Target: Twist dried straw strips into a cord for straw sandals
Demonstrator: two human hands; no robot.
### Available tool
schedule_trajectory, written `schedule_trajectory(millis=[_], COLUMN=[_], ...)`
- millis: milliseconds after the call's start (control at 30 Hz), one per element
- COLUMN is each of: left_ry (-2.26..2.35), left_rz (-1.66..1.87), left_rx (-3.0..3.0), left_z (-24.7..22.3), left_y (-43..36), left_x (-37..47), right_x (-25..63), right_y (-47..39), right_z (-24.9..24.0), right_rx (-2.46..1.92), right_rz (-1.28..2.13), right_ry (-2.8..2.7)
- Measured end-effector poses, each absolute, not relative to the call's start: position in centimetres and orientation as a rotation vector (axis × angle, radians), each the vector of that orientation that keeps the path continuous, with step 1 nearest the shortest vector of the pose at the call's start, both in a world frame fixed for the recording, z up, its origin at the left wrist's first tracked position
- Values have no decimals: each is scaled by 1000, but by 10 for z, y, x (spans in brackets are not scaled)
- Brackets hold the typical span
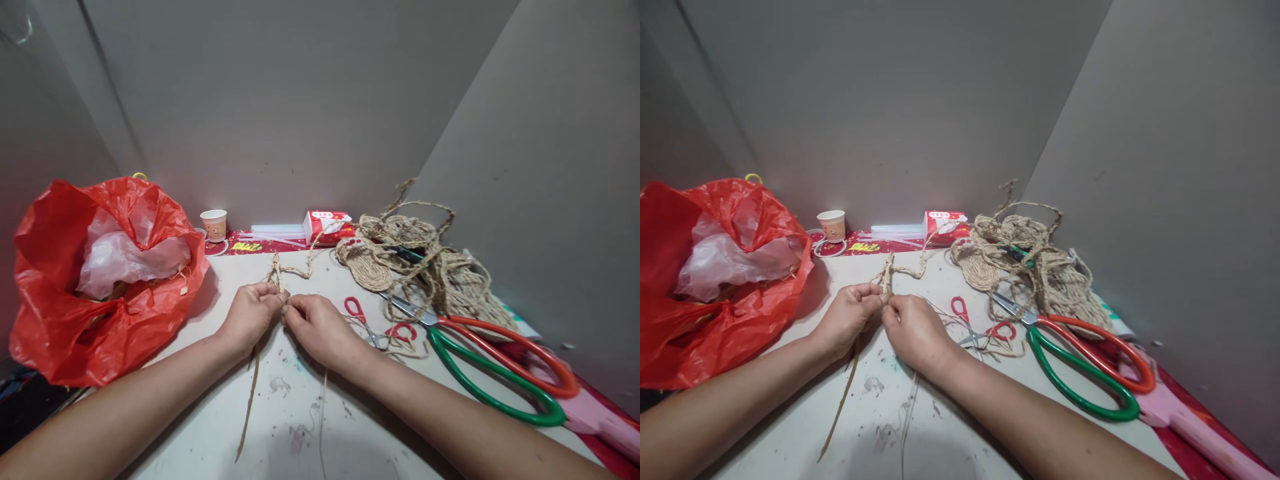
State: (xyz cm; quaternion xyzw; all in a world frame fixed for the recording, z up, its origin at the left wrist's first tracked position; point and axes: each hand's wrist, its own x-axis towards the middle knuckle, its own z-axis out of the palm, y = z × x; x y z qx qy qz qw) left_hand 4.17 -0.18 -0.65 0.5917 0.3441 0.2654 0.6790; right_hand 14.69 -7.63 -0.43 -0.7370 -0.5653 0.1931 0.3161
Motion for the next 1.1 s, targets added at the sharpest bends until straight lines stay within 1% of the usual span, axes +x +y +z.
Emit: schedule_trajectory(millis=[100, 167, 267, 333, 367, 400, 467, 500, 533, 600, 700, 833, 967, 1100], left_ry=[774, 773, 759, 727, 705, 687, 672, 670, 669, 651, 592, 586, 601, 590], left_rz=[624, 616, 539, 470, 446, 427, 393, 377, 366, 368, 402, 449, 469, 479], left_rx=[1310, 1291, 1279, 1281, 1284, 1285, 1286, 1290, 1296, 1300, 1280, 1252, 1294, 1307], left_z=[-5, -3, -2, -2, -2, -2, -2, -2, -3, -4, -7, -8, -6, -6], left_y=[0, 3, 9, 12, 13, 14, 14, 14, 14, 14, 13, 9, 3, 3], left_x=[41, 41, 40, 38, 38, 37, 37, 37, 37, 38, 39, 40, 40, 40], right_x=[139, 131, 126, 132, 139, 147, 165, 173, 179, 183, 176, 168, 176, 185], right_y=[-86, -98, -116, -120, -119, -115, -102, -95, -87, -76, -69, -71, -70, -69], right_z=[6, 17, 39, 54, 59, 61, 58, 53, 45, 26, 3, -3, 1, 0], right_rx=[-1995, -2024, -1859, -1722, -1708, -1720, -1726, -1712, -1708, -1661, -1521, -1453, -1476, -1421], right_rz=[469, 526, 801, 996, 1012, 958, 704, 568, 505, 625, 978, 1338, 1514, 1628], right_ry=[-1703, -1899, -2156, -2085, -1948, -1763, -1407, -1275, -1214, -1240, -1275, -1084, -1000, -1054])
